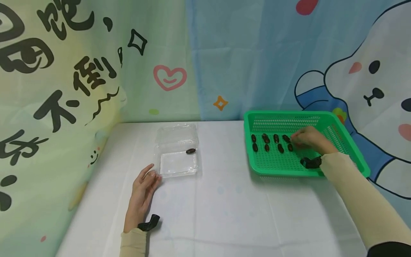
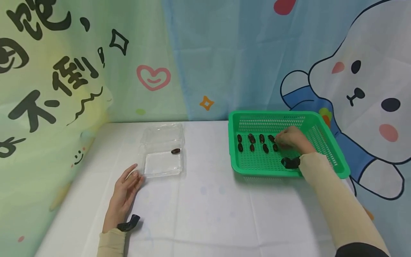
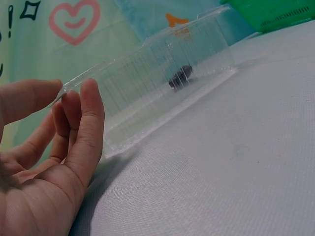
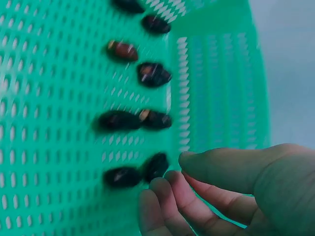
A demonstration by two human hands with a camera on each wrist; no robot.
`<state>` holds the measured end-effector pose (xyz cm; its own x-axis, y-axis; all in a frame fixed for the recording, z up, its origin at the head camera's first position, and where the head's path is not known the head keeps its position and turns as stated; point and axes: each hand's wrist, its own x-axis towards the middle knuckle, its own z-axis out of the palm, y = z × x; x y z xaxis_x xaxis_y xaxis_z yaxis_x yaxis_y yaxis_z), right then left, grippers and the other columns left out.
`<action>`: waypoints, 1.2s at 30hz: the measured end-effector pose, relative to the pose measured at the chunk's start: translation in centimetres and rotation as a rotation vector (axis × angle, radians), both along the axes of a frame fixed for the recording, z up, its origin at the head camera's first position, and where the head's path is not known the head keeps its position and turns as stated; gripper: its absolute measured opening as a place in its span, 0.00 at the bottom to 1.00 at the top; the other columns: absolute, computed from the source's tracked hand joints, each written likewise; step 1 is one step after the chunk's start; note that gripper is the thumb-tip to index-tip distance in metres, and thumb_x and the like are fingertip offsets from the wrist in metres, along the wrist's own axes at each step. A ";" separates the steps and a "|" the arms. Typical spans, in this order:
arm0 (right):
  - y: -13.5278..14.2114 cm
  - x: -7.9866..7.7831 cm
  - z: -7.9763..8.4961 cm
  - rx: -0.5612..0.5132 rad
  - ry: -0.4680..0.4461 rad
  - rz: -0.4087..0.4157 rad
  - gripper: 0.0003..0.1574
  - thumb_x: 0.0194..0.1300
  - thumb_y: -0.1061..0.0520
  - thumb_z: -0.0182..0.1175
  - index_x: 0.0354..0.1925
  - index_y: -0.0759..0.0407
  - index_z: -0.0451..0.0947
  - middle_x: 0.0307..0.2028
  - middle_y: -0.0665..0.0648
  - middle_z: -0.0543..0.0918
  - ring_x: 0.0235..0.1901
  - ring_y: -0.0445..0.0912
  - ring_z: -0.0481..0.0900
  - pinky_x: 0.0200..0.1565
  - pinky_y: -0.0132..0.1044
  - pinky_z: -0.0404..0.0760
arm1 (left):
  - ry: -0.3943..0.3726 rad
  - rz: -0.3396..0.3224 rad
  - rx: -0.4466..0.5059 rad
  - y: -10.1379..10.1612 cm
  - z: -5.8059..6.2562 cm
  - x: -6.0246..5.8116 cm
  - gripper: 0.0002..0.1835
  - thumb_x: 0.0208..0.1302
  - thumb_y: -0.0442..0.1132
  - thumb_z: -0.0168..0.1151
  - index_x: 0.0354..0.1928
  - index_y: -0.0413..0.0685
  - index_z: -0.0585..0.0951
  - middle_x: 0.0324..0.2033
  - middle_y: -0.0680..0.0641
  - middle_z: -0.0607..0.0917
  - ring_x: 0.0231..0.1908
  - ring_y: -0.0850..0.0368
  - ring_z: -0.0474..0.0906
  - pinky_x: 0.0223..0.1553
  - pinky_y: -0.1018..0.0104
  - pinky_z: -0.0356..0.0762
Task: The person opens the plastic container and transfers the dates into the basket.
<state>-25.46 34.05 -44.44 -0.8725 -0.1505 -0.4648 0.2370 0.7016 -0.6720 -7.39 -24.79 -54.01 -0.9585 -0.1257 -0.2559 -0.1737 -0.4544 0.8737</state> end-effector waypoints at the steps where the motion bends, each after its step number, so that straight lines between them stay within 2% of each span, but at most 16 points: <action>1: -0.5 0.0 0.4 0.004 0.016 0.008 0.28 0.80 0.57 0.51 0.66 0.77 0.68 0.38 0.58 0.80 0.34 0.47 0.76 0.42 0.44 0.80 | 0.000 0.002 -0.003 0.0 0.0 0.0 0.29 0.79 0.33 0.56 0.77 0.46 0.62 0.45 0.54 0.80 0.46 0.64 0.83 0.58 0.73 0.85; 4: -1.8 0.3 1.5 0.011 0.051 0.026 0.29 0.80 0.56 0.54 0.67 0.75 0.68 0.34 0.53 0.80 0.31 0.45 0.76 0.41 0.44 0.82 | -0.001 0.005 -0.010 0.1 0.1 0.1 0.29 0.79 0.33 0.56 0.77 0.46 0.62 0.46 0.53 0.80 0.46 0.64 0.83 0.59 0.73 0.85; 7: -3.1 0.6 2.3 0.010 0.080 0.029 0.30 0.80 0.55 0.55 0.69 0.74 0.68 0.43 0.61 0.83 0.34 0.44 0.78 0.43 0.44 0.84 | -0.003 0.003 -0.013 0.1 0.1 0.1 0.29 0.79 0.33 0.56 0.77 0.46 0.62 0.47 0.53 0.80 0.47 0.64 0.83 0.59 0.73 0.85; 10: -4.5 0.9 2.9 0.017 0.120 0.030 0.30 0.80 0.53 0.54 0.70 0.70 0.69 0.58 0.67 0.78 0.43 0.47 0.82 0.49 0.45 0.86 | -0.005 0.000 -0.012 0.1 0.1 0.0 0.29 0.79 0.33 0.56 0.77 0.47 0.62 0.47 0.53 0.80 0.47 0.64 0.83 0.59 0.73 0.85; 12: -5.6 1.1 3.3 0.014 0.157 0.037 0.28 0.80 0.52 0.54 0.69 0.67 0.70 0.61 0.69 0.76 0.47 0.51 0.82 0.51 0.47 0.87 | -0.004 0.000 -0.012 0.1 0.0 0.0 0.29 0.79 0.33 0.56 0.77 0.47 0.63 0.47 0.53 0.80 0.47 0.63 0.83 0.59 0.73 0.85; 16: -7.7 1.5 4.0 0.017 0.249 0.061 0.24 0.79 0.52 0.58 0.65 0.64 0.75 0.59 0.70 0.78 0.51 0.58 0.83 0.51 0.49 0.88 | 0.003 0.006 -0.021 0.1 -0.1 0.0 0.29 0.79 0.33 0.57 0.77 0.47 0.63 0.45 0.54 0.81 0.46 0.64 0.83 0.58 0.73 0.86; 21: -9.9 2.1 4.5 0.015 0.352 0.084 0.21 0.79 0.53 0.58 0.63 0.63 0.77 0.58 0.70 0.79 0.50 0.60 0.84 0.45 0.47 0.87 | 0.010 0.010 -0.028 0.2 0.0 0.0 0.29 0.78 0.32 0.57 0.77 0.46 0.63 0.46 0.54 0.80 0.45 0.65 0.83 0.57 0.73 0.86; 27: -13.0 2.6 4.4 0.004 0.449 0.152 0.18 0.78 0.57 0.58 0.60 0.64 0.79 0.56 0.68 0.82 0.55 0.62 0.80 0.49 0.53 0.84 | 0.017 0.008 -0.024 0.2 0.0 -0.2 0.29 0.78 0.32 0.57 0.76 0.45 0.63 0.46 0.53 0.80 0.45 0.65 0.83 0.57 0.73 0.86; 29: -14.1 2.7 4.3 -0.002 0.471 0.174 0.17 0.78 0.59 0.58 0.59 0.65 0.79 0.54 0.68 0.83 0.54 0.61 0.81 0.52 0.54 0.85 | 0.019 0.010 -0.015 0.2 0.1 -0.3 0.28 0.78 0.32 0.57 0.76 0.45 0.63 0.45 0.54 0.80 0.45 0.65 0.83 0.57 0.73 0.86; 36: -18.1 3.2 3.6 -0.022 0.495 0.221 0.11 0.76 0.61 0.59 0.53 0.64 0.80 0.49 0.64 0.85 0.50 0.57 0.83 0.48 0.48 0.85 | 0.000 0.015 -0.033 0.2 0.0 -0.1 0.29 0.78 0.33 0.57 0.76 0.46 0.63 0.46 0.54 0.80 0.45 0.65 0.83 0.57 0.73 0.86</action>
